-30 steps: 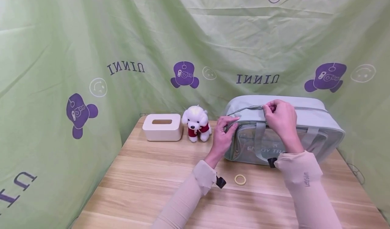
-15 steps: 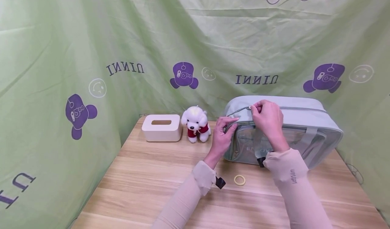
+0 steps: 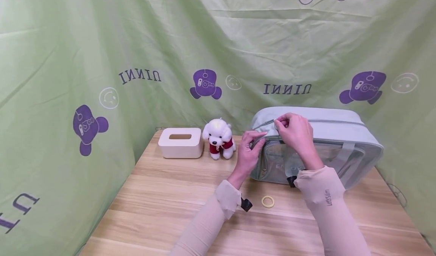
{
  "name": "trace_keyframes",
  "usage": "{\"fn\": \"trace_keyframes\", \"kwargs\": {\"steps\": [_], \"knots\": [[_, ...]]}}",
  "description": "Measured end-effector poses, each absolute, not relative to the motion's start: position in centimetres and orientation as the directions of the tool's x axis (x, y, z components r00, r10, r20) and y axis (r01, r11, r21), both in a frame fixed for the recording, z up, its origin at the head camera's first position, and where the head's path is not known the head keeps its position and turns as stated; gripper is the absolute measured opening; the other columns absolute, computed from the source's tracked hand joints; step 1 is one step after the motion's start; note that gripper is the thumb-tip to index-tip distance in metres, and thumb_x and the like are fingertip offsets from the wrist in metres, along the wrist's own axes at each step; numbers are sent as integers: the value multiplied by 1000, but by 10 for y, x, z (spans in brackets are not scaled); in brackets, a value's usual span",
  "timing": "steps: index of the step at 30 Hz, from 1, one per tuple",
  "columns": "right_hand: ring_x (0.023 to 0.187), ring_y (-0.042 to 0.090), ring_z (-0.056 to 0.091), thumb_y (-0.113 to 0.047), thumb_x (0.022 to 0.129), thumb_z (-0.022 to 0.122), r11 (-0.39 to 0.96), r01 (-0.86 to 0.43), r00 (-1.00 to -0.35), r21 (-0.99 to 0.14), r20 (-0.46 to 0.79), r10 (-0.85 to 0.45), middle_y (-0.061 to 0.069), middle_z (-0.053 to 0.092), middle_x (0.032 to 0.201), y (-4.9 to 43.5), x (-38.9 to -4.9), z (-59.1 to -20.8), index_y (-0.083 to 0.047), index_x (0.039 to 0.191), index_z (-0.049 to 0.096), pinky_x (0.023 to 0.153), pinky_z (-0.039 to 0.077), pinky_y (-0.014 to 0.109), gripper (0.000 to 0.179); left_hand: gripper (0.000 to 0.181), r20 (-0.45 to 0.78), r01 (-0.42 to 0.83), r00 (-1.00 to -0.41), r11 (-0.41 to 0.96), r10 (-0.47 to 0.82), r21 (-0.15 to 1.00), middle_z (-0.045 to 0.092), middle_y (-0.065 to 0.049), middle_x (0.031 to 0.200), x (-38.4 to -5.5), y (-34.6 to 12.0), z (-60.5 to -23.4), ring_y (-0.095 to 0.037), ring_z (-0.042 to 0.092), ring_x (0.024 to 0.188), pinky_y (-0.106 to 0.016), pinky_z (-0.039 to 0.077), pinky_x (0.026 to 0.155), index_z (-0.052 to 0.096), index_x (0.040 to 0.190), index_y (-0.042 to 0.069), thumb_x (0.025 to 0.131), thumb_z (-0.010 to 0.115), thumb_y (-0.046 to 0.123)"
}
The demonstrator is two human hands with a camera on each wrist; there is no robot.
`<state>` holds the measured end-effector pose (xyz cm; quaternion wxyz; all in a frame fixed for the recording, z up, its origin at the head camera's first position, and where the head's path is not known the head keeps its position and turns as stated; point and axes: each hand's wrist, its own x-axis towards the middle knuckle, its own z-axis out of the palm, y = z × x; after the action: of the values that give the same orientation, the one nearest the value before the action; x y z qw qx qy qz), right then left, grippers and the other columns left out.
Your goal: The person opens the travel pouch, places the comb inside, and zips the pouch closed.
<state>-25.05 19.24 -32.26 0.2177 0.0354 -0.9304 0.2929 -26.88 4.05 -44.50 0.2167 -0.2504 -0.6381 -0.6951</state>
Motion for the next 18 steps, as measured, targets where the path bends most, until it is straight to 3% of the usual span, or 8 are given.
{"fn": "trace_keyframes", "kwargs": {"steps": [8, 13, 18], "knots": [[90, 30, 66, -23, 97, 67, 781, -291, -921, -553, 382, -73, 15, 74, 96, 201, -242, -319, -3, 115, 75, 78, 48, 41, 28, 25, 608, 604, -793, -77, 40, 793, 64, -11, 119, -266, 39, -443, -15, 56, 119, -31, 48, 108, 73, 122, 8, 98, 70, 13], [92, 32, 67, -17, 95, 73, 740, -380, -884, -554, 455, -113, 18, 73, 100, 215, -233, -321, -1, 116, 75, 82, 49, 41, 28, 25, 606, 604, -793, -48, 72, 796, 64, -7, 119, -266, 36, -441, -12, 57, 117, -28, 49, 104, 73, 122, 11, 98, 70, 16], [88, 27, 65, -17, 91, 79, 751, -411, -845, -517, 526, -99, 13, 73, 96, 228, -228, -330, -6, 109, 79, 79, 47, 31, 21, 22, 594, 598, -795, -6, 125, 801, 65, -5, 111, -278, 29, -429, -7, 57, 97, -23, 51, 84, 73, 119, 12, 101, 64, 21]]}}
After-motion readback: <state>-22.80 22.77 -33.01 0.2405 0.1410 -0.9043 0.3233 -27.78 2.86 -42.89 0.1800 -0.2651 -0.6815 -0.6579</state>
